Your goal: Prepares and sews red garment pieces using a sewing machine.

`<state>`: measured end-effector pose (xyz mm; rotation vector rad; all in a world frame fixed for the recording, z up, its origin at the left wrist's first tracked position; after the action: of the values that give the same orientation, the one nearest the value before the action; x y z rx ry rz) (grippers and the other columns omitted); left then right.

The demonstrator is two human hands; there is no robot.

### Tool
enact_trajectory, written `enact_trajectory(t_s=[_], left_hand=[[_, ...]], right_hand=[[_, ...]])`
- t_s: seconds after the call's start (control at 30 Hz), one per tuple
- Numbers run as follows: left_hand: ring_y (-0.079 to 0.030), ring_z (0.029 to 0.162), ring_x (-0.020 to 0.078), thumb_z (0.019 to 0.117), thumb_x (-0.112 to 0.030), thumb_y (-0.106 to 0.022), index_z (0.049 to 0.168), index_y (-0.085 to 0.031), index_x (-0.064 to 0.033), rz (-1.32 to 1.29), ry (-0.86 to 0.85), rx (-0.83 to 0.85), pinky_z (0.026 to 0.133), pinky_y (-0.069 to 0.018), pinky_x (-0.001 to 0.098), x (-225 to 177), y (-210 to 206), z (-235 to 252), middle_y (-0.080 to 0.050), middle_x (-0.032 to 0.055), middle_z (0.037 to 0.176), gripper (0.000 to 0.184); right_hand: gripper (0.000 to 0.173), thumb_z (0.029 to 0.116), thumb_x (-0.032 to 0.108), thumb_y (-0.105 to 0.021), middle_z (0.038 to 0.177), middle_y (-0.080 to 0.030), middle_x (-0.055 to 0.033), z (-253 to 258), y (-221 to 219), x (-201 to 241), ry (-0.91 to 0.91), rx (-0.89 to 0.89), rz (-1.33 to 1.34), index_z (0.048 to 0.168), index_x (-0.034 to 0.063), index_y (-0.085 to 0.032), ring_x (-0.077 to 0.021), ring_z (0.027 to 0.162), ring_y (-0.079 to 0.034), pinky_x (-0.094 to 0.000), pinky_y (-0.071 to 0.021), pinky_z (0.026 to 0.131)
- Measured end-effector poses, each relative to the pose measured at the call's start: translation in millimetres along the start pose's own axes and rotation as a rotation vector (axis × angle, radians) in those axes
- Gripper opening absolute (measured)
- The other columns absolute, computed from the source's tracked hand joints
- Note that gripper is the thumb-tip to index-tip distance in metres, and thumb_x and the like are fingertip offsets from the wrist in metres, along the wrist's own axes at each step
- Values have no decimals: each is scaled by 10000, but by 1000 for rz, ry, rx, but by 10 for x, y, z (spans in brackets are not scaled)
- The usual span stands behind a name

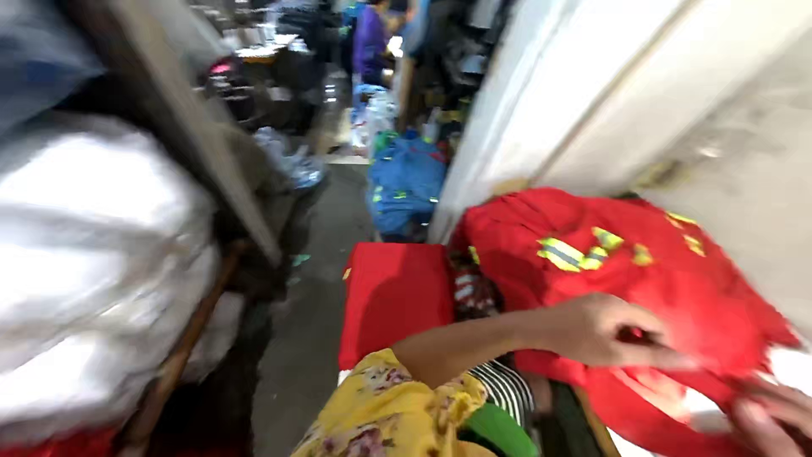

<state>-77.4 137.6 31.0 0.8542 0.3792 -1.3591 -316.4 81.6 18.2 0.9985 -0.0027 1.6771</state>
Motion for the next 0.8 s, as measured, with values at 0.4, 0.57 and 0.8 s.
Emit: enact_trajectory(t_s=[0.4,0.57,0.8], left_hand=[[-625,834,-62,906,-135,-716,1010,-572,-10,-120,149,-87,787,-540,155,504,22,105,-651,-67,867,218],[-592,788,-74,967,-215,-684,1149,-633,21,-3,13,-51,748,-495,82,496,78,178,-639,-25,827,303],[-678,842,357,920,-190,-698,924,-774,-13,459,185,256,778,-504,549,854,-138,274,-685,160,852,193]], right_hand=[[100,887,214,-778,966,-742,123,-53,-306,-176,-186,-427,21,809,181,-723,50,924,-671,-129,-556,794],[116,869,154,-793,928,-743,103,29,-262,-226,-150,-467,-13,853,146,-678,72,840,-666,-92,-541,710],[266,959,243,-655,773,-671,-38,-112,-131,-532,-606,-94,-251,1031,-7,-714,-40,640,-566,-213,-470,616]])
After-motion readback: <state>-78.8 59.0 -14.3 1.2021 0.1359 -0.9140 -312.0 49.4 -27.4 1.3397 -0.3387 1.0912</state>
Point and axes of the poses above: each hand's wrist, its own z-axis towards the middle knuckle, its own y-axis out of the back of the hand, x = y × z, the point moved 1 cm from there along z, towards the middle knuckle
